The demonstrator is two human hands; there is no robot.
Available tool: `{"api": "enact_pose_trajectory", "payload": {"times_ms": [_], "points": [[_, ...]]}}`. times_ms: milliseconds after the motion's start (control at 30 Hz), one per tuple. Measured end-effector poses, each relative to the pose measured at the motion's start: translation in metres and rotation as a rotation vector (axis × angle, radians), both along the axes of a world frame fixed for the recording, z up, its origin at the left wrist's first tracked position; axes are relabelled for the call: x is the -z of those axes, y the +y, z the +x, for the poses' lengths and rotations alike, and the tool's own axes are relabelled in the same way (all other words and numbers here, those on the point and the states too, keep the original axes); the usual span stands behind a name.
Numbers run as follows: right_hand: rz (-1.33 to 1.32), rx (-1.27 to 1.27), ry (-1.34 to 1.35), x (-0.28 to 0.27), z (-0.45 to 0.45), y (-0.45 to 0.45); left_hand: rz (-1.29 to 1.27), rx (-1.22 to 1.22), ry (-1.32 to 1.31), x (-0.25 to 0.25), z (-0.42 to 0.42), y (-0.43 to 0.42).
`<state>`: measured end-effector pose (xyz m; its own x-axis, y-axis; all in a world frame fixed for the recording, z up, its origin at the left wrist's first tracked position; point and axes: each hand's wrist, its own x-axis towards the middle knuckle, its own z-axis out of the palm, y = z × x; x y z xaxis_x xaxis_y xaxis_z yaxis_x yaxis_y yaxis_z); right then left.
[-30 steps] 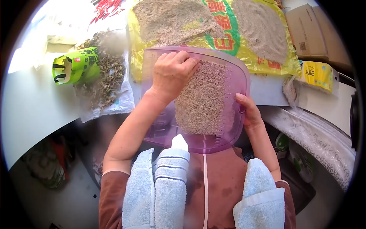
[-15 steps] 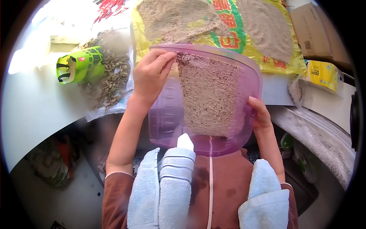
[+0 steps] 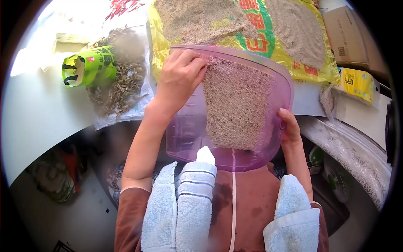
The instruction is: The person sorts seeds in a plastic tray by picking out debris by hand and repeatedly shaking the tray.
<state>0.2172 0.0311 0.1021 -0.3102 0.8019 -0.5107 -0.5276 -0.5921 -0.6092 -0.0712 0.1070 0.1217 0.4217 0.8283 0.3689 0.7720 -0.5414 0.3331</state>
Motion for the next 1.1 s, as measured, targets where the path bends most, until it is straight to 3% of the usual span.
{"api": "enact_pose_trajectory", "payload": {"times_ms": [133,233,367,533,767,967,1100], "points": [[-0.010,-0.003,-0.001,-0.004,0.002,-0.002,-0.062,-0.063,-0.034,-0.010,-0.014,-0.018],[-0.021,-0.012,0.008,-0.005,0.000,-0.002,0.047,-0.044,-0.055,-0.001,-0.012,-0.013],[-0.023,0.020,0.000,-0.001,0.000,-0.006,0.057,0.059,0.060,0.004,0.000,-0.018],[-0.057,0.081,-0.008,0.009,0.008,-0.015,-0.123,0.164,-0.128,-0.005,-0.016,-0.038],[-0.061,0.097,-0.020,0.012,0.011,-0.023,-0.156,-0.304,-0.466,0.004,-0.018,-0.040],[-0.064,0.128,-0.007,0.016,0.012,-0.028,-0.014,-0.016,-0.132,0.016,-0.001,-0.038],[-0.079,0.160,0.007,0.012,0.014,-0.033,0.024,0.106,-0.073,0.015,-0.014,-0.050]]}}
